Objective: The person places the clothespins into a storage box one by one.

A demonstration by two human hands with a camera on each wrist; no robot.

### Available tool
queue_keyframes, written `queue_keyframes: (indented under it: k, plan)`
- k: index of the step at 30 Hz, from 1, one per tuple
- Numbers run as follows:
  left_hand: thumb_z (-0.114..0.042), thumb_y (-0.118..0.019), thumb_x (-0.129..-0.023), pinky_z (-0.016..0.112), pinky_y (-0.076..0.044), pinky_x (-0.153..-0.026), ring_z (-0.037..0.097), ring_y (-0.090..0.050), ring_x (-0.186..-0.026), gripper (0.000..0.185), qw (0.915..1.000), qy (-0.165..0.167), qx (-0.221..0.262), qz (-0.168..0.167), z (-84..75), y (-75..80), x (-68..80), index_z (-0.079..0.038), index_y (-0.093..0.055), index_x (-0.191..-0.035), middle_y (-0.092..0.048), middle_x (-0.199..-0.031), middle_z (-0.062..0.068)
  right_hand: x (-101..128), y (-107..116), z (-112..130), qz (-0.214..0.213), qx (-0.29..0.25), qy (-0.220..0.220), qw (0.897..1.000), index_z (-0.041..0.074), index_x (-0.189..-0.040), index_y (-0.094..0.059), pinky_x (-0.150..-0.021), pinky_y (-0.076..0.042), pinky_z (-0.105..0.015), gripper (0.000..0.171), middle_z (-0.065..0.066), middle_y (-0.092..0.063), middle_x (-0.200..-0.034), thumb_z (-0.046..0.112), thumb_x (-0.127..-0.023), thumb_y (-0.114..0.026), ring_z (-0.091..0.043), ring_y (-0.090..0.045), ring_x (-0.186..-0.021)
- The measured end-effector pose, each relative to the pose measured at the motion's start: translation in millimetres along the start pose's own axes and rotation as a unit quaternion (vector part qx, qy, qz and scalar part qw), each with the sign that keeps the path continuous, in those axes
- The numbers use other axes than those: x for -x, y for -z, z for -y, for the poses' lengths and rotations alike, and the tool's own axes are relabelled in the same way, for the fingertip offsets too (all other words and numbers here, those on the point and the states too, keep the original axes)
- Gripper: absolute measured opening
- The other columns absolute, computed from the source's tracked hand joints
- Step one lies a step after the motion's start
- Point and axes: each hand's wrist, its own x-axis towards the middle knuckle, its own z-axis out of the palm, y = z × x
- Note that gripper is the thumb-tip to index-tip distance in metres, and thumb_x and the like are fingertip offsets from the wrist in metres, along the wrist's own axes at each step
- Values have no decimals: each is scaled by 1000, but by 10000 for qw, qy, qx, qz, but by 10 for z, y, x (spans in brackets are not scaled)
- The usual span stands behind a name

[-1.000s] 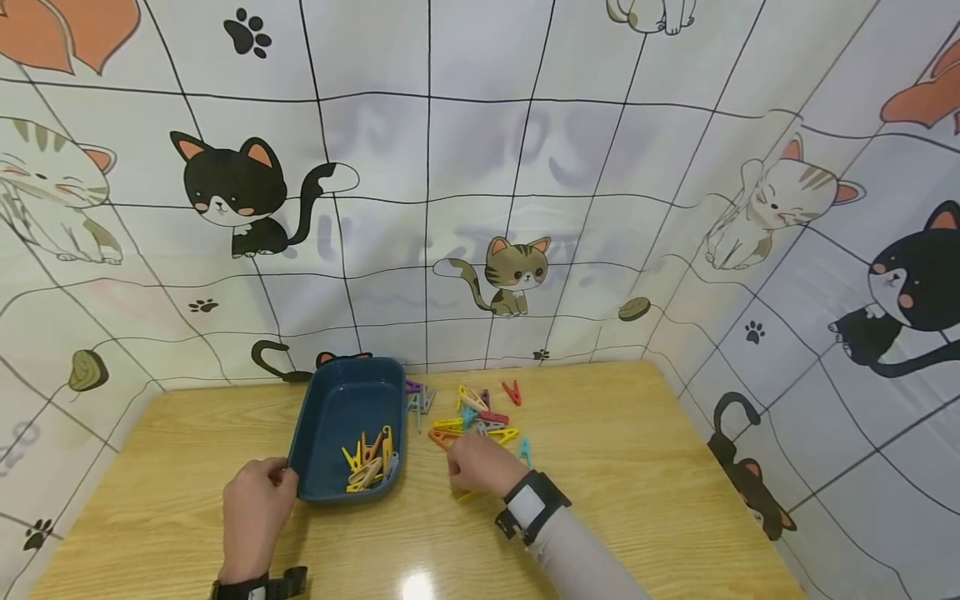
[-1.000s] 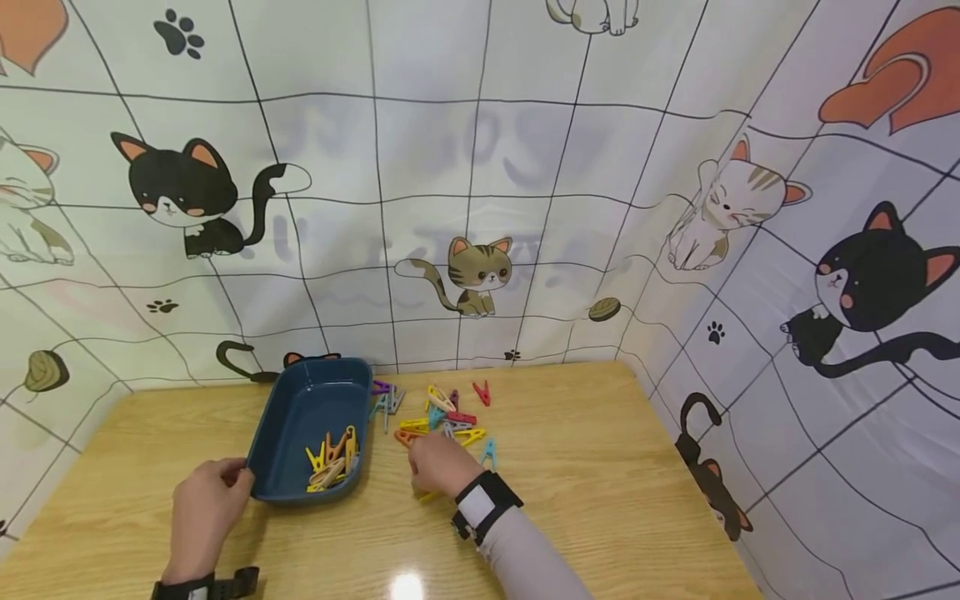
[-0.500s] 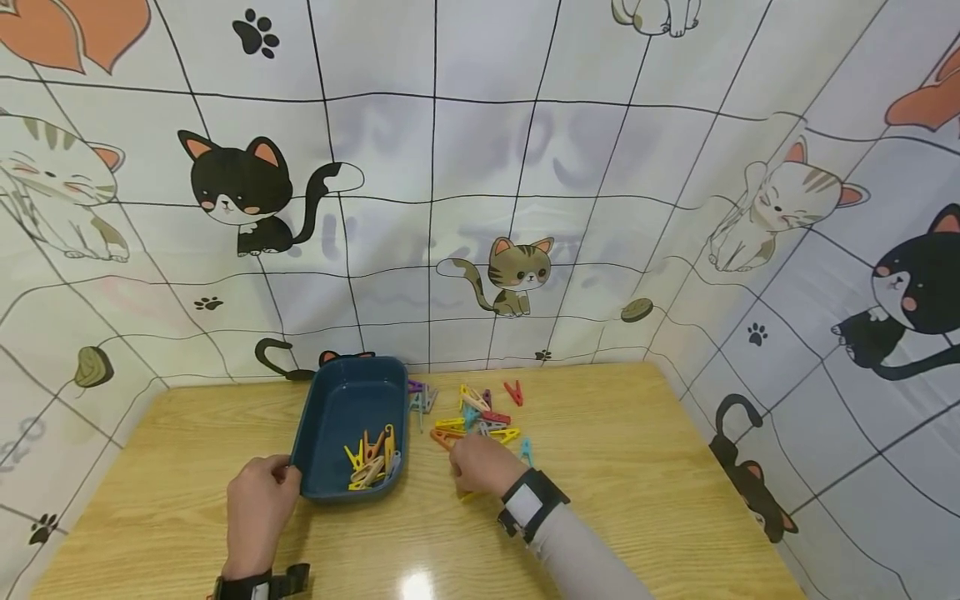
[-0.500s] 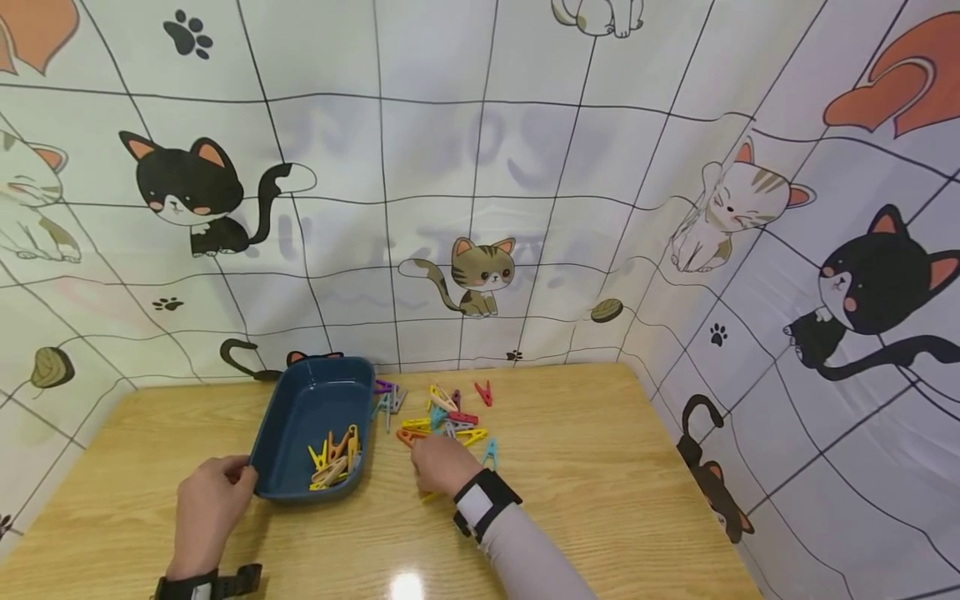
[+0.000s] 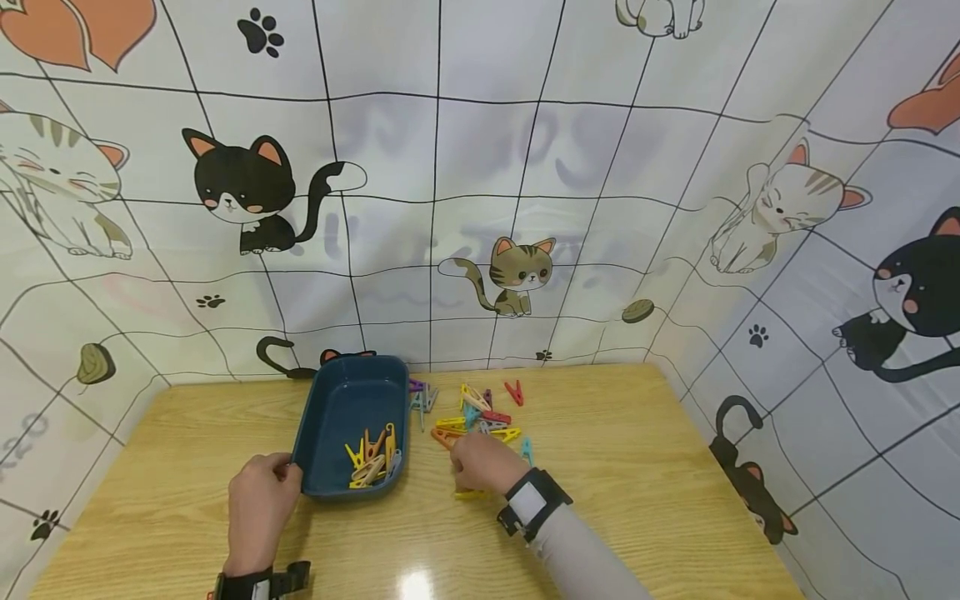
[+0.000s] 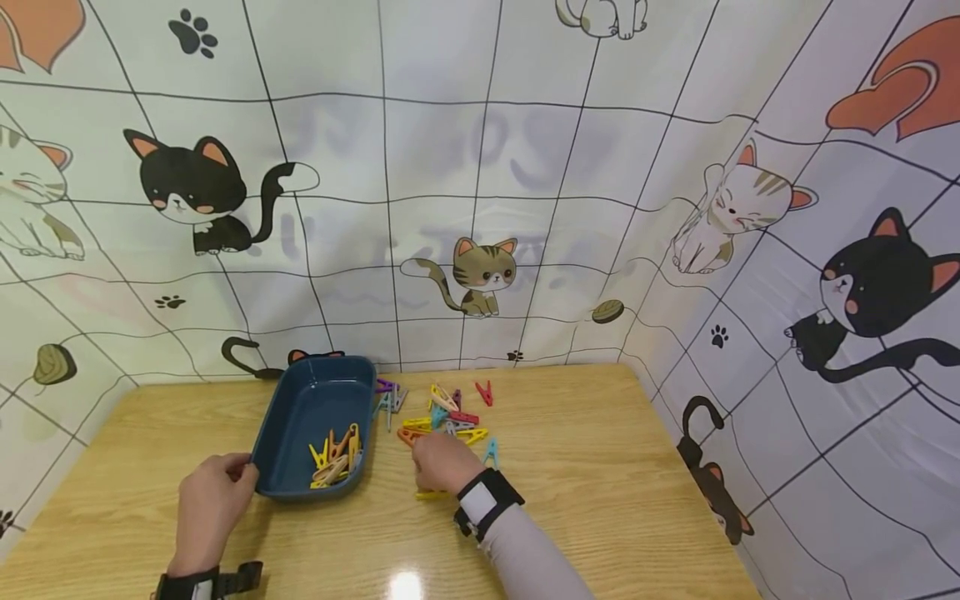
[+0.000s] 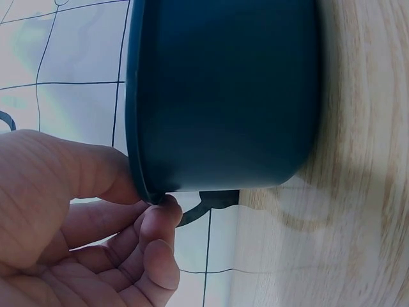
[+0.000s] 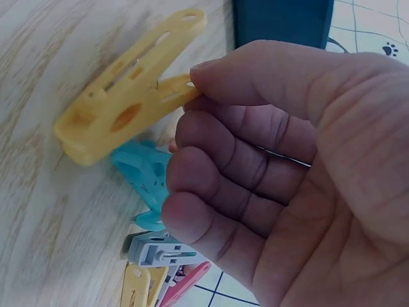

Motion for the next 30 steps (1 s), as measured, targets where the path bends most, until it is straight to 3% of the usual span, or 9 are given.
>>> queue_keyframes:
  k: [8, 12, 19, 30]
  plan:
    - [2, -61, -84, 34, -40, -54, 23, -57, -61, 20, 10000, -26, 29, 19, -1, 8, -1, 12, -75, -92, -64, -71, 14, 37, 56, -40, 22, -938, -103, 9955, 18, -65, -62, -52, -33, -22, 26, 8, -47, -59, 10, -87, -73, -7, -44, -52]
    - [1, -61, -84, 35, -41, -54, 24, -57, -62, 20, 10000, -31, 34, 14, -11, 12, 2, 12, -75, -92, -64, -71, 15, 41, 86, -62, -84, -1204, -1, 9927, 18, -62, -58, -50, -30, -21, 31, 9, -42, -56, 10, -88, -72, -5, -39, -49]
    - [2, -61, -83, 35, -41, -54, 24, -57, -61, 19, 10000, -43, 23, -18, -12, 13, 9, 12, -76, -91, -64, -70, 14, 48, 116, -88, -502, -1683, 195, 9843, 18, -59, -57, -50, -29, -21, 33, 10, -41, -54, 7, -88, -70, -5, -39, -49]
    - [2, -60, -83, 35, -42, -55, 25, -57, -61, 19, 10000, -63, 23, -58, -44, 34, 21, 11, -76, -90, -64, -70, 14, 18, 110, -95, -1211, -2297, 111, 9656, 12, -78, -74, -55, -38, -21, 18, 10, -56, -63, 11, -92, -64, -5, -44, -53]
